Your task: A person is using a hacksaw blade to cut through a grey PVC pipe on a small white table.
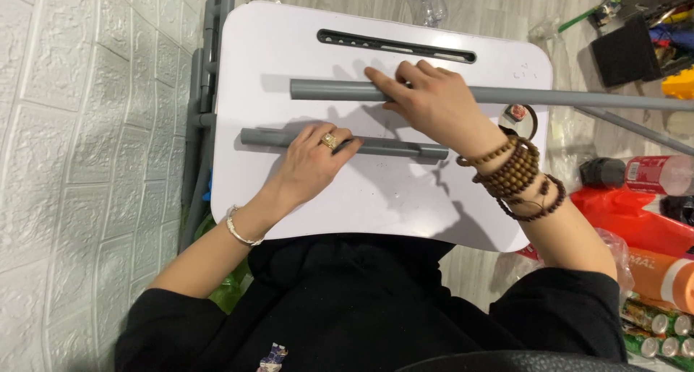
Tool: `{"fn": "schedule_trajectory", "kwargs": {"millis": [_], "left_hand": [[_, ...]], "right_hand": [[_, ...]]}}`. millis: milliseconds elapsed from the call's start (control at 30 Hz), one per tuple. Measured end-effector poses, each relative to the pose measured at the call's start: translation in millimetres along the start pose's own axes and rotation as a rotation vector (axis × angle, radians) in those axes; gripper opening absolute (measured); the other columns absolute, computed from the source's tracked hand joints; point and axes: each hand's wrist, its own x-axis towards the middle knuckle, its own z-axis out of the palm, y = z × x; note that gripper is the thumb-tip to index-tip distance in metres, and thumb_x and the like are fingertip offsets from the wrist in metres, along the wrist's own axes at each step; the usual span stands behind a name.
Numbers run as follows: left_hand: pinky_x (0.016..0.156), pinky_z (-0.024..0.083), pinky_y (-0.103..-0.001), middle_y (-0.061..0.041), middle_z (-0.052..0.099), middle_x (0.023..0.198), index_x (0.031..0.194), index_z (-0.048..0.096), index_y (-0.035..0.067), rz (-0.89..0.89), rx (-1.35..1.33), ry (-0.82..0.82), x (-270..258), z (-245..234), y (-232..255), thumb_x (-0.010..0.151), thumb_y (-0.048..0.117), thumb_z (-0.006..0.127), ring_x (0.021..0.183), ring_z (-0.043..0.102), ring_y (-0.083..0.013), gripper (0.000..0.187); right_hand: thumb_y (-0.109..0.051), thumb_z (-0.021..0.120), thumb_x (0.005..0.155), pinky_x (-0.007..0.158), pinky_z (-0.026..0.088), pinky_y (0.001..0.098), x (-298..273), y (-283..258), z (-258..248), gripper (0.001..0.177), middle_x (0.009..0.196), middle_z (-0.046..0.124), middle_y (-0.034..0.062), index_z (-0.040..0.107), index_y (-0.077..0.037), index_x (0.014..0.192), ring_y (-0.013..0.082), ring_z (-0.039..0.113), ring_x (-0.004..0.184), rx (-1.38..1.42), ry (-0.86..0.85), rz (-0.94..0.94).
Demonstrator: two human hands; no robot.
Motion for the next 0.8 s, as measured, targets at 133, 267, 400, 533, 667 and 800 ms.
{"fn": "schedule_trajectory", "kwargs": {"millis": [133, 267, 400, 533, 667, 800], "left_hand": [[0.088, 0.050, -0.039, -0.006, 0.061, 0.107, 0.114, 0.068, 0.015, 0.009, 0.051, 0.060, -2.1, 11.6, 1.9, 0.105, 0.016, 0.063, 0.105, 0.063, -0.0263, 0.010], [0.083, 0.051, -0.038, -0.008, 0.060, 0.100, 0.104, 0.068, 0.011, 0.025, 0.076, 0.182, 1.1, 13.2, 4.6, 0.104, 0.014, 0.066, 0.094, 0.062, -0.0270, 0.003], [0.079, 0.050, -0.036, -0.007, 0.060, 0.097, 0.100, 0.069, 0.011, 0.034, 0.089, 0.236, 2.5, 18.9, 5.1, 0.102, 0.014, 0.069, 0.091, 0.062, -0.0257, 0.004], [0.079, 0.051, -0.038, -0.009, 0.060, 0.097, 0.096, 0.069, 0.010, 0.040, 0.084, 0.233, 11.0, 6.0, 5.3, 0.097, 0.016, 0.075, 0.091, 0.062, -0.0272, 0.008], [0.084, 0.051, -0.039, -0.009, 0.056, 0.093, 0.086, 0.063, 0.008, 0.043, 0.027, 0.247, 13.2, 5.3, 0.7, 0.102, 0.015, 0.068, 0.093, 0.061, -0.0304, 0.018], [0.093, 0.052, -0.040, -0.007, 0.056, 0.095, 0.089, 0.067, 0.010, 0.012, 0.014, 0.240, 14.3, 1.4, -1.1, 0.100, 0.018, 0.072, 0.102, 0.062, -0.0291, 0.015]], "right_hand": [[-0.031, 0.082, 0.093, 0.068, 0.061, 0.0304, 22.2, -16.1, 9.4, 0.046, 0.089, 0.064, 0.0010, 0.074, -0.020, 0.137, 0.0183, 0.067, 0.078, 0.072, -0.036, -0.064], [-0.034, 0.078, 0.097, 0.071, 0.061, 0.0311, 35.8, -28.2, 30.1, 0.045, 0.094, 0.070, 0.0017, 0.072, -0.020, 0.139, 0.0188, 0.070, 0.084, 0.134, -0.155, -0.083], [-0.031, 0.073, 0.100, 0.074, 0.062, 0.0350, 39.0, -37.9, 42.4, 0.045, 0.099, 0.069, 0.0050, 0.070, -0.017, 0.142, 0.0222, 0.071, 0.088, 0.214, -0.243, -0.086], [-0.031, 0.069, 0.103, 0.078, 0.062, 0.0384, 43.6, -42.2, 44.1, 0.045, 0.102, 0.066, 0.0068, 0.067, -0.014, 0.145, 0.0247, 0.071, 0.091, 0.244, -0.270, -0.101], [-0.030, 0.058, 0.110, 0.084, 0.061, 0.0399, 46.7, -42.2, 41.8, 0.047, 0.107, 0.063, 0.0095, 0.060, -0.011, 0.152, 0.0274, 0.069, 0.099, 0.299, -0.363, -0.090], [-0.029, 0.053, 0.112, 0.089, 0.058, 0.0426, 47.1, -40.3, 45.9, 0.049, 0.111, 0.060, 0.0120, 0.055, -0.008, 0.156, 0.0304, 0.065, 0.105, 0.348, -0.409, -0.071]]}}
